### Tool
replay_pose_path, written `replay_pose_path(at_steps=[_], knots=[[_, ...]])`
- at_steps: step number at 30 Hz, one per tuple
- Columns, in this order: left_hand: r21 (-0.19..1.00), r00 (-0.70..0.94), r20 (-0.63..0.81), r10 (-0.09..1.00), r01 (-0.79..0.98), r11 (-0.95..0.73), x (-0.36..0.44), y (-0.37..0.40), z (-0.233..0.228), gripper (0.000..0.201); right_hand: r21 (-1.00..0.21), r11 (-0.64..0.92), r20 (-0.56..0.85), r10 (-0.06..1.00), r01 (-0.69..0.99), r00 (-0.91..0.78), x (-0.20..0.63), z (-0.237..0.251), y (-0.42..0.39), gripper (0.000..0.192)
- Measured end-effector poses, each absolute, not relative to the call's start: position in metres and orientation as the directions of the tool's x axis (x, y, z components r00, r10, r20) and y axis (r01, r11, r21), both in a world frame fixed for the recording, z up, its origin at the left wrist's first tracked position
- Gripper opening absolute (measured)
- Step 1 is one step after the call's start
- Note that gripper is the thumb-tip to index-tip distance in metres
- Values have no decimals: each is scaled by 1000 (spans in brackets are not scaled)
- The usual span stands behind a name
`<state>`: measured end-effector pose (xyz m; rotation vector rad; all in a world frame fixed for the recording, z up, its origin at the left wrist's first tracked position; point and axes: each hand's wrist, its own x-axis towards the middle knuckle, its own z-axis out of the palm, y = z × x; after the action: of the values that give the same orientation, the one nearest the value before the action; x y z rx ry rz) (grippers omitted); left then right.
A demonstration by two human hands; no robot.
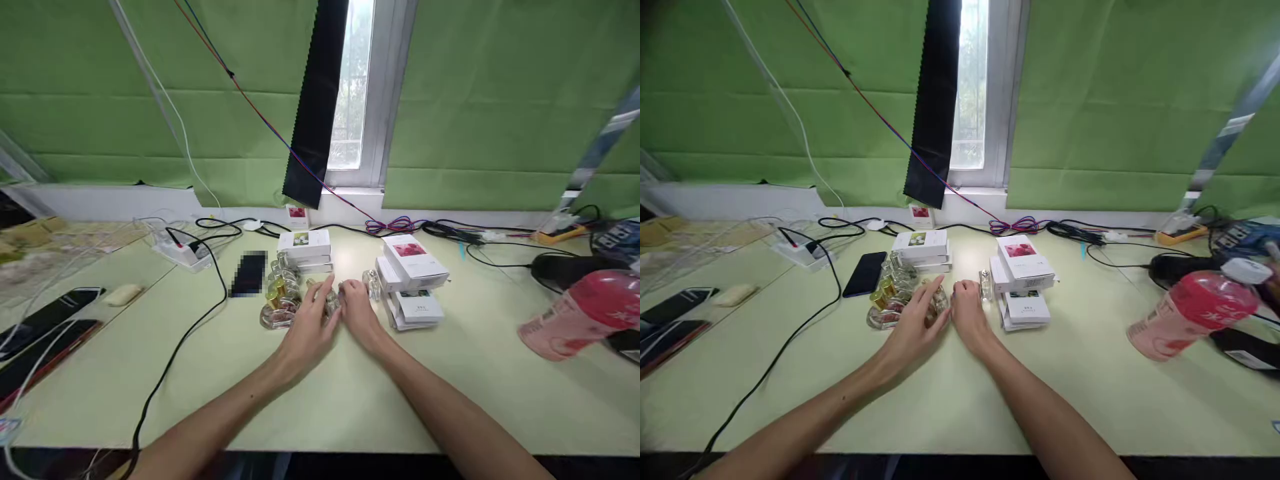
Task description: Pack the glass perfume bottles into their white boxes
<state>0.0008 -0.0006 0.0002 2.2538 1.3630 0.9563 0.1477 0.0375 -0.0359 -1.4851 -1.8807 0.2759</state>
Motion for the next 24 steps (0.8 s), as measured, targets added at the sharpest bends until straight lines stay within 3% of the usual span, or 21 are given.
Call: replay_pose_path(at_steps=[24], knots=[[610, 314, 370, 874, 628, -483, 1, 1, -2, 69, -603, 312, 383, 920, 734, -76, 148, -28, 33, 31]])
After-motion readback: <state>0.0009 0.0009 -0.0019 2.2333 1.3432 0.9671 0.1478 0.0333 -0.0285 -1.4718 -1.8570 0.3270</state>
